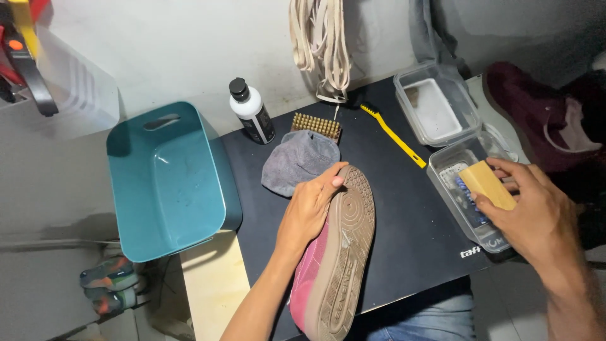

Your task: The person is cleaning the sole of a shoe by scrubbing it with a brush and wiping it with a cloth.

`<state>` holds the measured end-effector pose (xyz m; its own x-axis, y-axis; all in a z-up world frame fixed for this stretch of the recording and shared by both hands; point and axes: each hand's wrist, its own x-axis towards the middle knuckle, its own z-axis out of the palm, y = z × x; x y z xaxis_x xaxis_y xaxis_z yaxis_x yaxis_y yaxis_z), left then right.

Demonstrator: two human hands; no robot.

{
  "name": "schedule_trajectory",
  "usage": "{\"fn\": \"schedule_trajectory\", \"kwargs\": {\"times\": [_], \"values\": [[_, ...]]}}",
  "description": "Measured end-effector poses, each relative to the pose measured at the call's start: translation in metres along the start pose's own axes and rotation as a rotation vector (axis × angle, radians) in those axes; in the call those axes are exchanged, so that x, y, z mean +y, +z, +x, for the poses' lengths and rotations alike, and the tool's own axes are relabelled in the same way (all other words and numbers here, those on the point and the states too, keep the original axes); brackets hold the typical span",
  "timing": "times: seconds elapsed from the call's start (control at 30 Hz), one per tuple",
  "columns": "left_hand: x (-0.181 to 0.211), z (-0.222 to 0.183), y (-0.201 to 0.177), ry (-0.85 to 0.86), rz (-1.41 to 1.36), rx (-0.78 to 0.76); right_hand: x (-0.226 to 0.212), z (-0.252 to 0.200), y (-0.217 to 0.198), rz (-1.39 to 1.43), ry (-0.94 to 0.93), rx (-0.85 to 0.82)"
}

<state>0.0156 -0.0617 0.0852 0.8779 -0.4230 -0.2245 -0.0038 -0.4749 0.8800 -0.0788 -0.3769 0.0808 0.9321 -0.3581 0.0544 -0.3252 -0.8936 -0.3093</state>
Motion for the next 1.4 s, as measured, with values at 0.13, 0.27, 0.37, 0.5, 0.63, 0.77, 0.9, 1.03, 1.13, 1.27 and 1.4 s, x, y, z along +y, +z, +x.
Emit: {"fn": "schedule_trajectory", "kwargs": {"times": [0.13,0.27,0.37,0.5,0.63,0.77,0.9,1.03,1.13,1.27,1.4], "values": [[-0.004,0.001,0.002,-0.025,-0.031,0.025,-0.010,-0.013,-0.007,0.185,-0.044,0.135],[0.000,-0.001,0.002,-0.059,-0.069,0.033,-0.029,-0.033,-0.009,0.698,-0.083,0.141],[0.003,-0.001,0.003,-0.097,-0.065,0.045,-0.057,-0.047,0.004,0.903,-0.007,-0.082],[-0.002,0.002,0.007,-0.061,-0.052,0.074,-0.095,-0.058,0.029,0.910,-0.122,-0.149],[0.001,0.002,0.005,-0.067,-0.028,0.082,-0.116,-0.055,0.034,0.716,-0.437,-0.070],[-0.007,0.005,0.005,0.028,-0.032,0.090,-0.119,-0.055,0.049,0.616,-0.622,0.046],[-0.007,0.001,0.005,0.019,-0.047,0.097,-0.110,-0.064,0.056,0.548,-0.608,0.105],[-0.007,0.003,0.004,0.040,-0.058,0.138,-0.089,-0.078,0.062,0.550,-0.626,0.089],[-0.007,-0.002,0.007,0.035,-0.067,0.112,-0.080,-0.089,0.060,0.557,-0.621,0.053],[-0.008,0.002,0.006,0.016,-0.055,0.123,-0.093,-0.065,0.052,0.611,-0.544,0.028],[-0.006,-0.002,0.006,0.036,-0.064,0.119,-0.124,-0.048,0.041,0.576,-0.527,0.002]]}}
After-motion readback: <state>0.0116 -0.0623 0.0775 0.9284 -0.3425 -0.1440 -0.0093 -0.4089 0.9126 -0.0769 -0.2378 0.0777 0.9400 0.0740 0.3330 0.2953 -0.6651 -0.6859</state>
